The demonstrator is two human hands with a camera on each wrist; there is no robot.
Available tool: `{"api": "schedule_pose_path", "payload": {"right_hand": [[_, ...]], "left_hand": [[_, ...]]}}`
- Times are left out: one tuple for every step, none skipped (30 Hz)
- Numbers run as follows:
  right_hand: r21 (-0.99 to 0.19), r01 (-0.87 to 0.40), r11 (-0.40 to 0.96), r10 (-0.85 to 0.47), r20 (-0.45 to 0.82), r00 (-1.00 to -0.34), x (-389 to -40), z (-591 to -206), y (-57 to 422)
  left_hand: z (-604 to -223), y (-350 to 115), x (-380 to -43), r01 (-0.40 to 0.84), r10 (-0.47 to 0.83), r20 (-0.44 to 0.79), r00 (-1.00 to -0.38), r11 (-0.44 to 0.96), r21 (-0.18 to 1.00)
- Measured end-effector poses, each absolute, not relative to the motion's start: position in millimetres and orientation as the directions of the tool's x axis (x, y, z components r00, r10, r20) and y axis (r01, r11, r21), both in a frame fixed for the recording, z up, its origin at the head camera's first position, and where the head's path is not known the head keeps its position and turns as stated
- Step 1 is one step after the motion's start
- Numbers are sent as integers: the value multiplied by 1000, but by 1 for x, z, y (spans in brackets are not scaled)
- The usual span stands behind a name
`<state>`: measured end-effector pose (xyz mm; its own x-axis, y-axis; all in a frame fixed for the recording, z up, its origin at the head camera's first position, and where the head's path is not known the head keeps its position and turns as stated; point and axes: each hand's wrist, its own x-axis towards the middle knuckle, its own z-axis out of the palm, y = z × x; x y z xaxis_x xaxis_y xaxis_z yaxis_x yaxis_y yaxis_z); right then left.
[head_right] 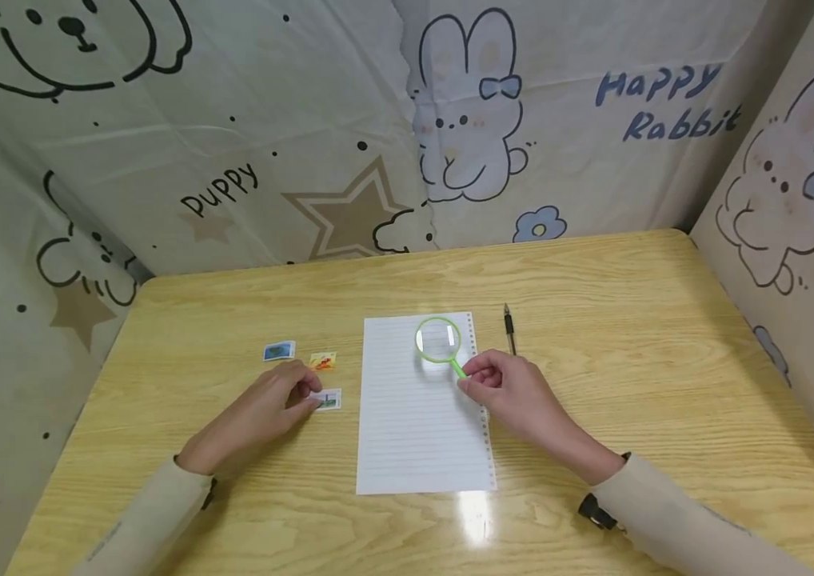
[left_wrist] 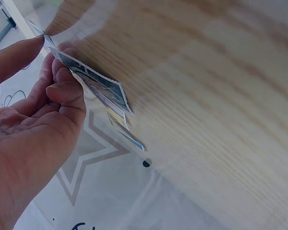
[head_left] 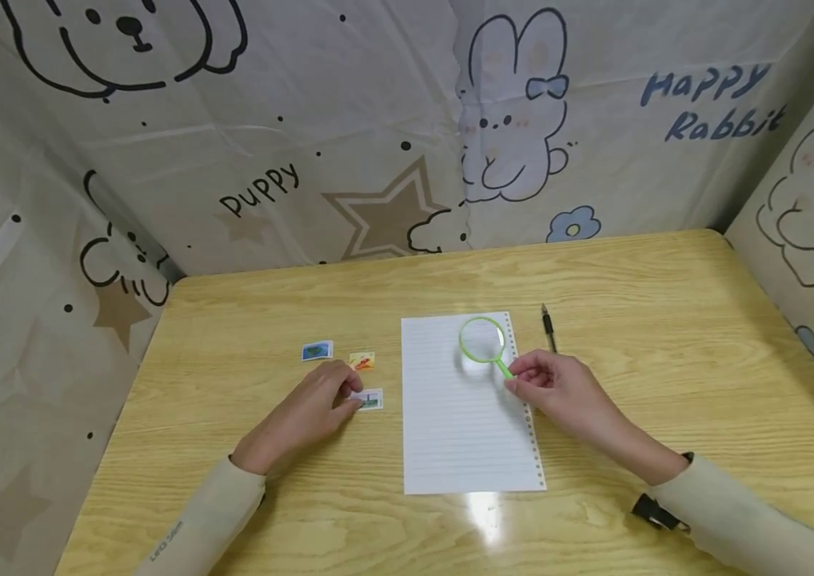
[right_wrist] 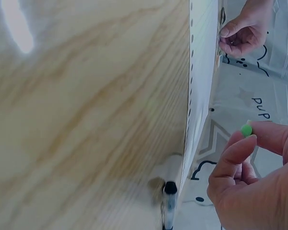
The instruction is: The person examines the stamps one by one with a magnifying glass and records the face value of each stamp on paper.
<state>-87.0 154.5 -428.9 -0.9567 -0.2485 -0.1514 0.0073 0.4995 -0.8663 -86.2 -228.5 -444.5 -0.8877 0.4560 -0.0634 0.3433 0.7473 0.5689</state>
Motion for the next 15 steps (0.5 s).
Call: {"api": "schedule_pose_path", "payload": {"right_hand": [[-866, 12, 500, -240, -151, -959, -87, -429, 156], [-865, 14, 501, -232, -149, -961, -87, -428, 158], [-865, 17, 501, -224, -149, -963, -87, -428, 160], [-864, 16, 504, -219, -146, -965, -87, -428, 162], [-862, 16, 506, -214, -144, -966, -87, -428, 163], [-862, 18, 507, -209, -143, -967, -87, -429, 165], [-861, 19, 508, -204, -143, -968, -87, -429, 167], [-860, 20, 509, -200, -141, -970, -87, -430, 168], [-860, 23, 510, -194, -141, -971, -87, -430, 170], [-860, 27, 510, -189, -142, -972, -87, -431, 172], [-860, 32, 509, -184, -144, -972, -87, -432, 174], [-859, 35, 511, -179, -146, -973, -87, -432, 176], [-857, 37, 514, -174, -146, -974, -87, -432, 178], [-856, 40, 516, -168, -147, -975, -87, -433, 180], [-854, 43, 518, -163, -148, -975, -87, -433, 182]], "left_hand": [[-445, -228, -86, 345, 457, -62, -887, 748, 566], [-445, -229, -86, 346, 456, -62, -888, 751, 562], [-445, -229, -86, 347, 456, -62, -888, 752, 561], [-445, -229, -87, 346, 455, -63, -888, 753, 560], [-445, -229, -86, 344, 453, -64, -889, 755, 559], [-445, -229, -86, 342, 452, -66, -890, 756, 558], [-445, -229, -86, 342, 451, -65, -890, 756, 558], [-445, -229, -86, 342, 450, -65, -890, 756, 558], [-445, -229, -86, 344, 453, -63, -889, 754, 560], [-445, -229, -86, 345, 454, -63, -889, 753, 560], [-445, -229, -87, 348, 457, -61, -888, 751, 561], [-445, -228, -87, 348, 457, -61, -887, 751, 562], [-444, -228, -87, 349, 459, -62, -887, 750, 561], [-444, -228, -87, 349, 459, -63, -886, 751, 561], [-444, -228, -87, 349, 459, -64, -886, 751, 561]]}}
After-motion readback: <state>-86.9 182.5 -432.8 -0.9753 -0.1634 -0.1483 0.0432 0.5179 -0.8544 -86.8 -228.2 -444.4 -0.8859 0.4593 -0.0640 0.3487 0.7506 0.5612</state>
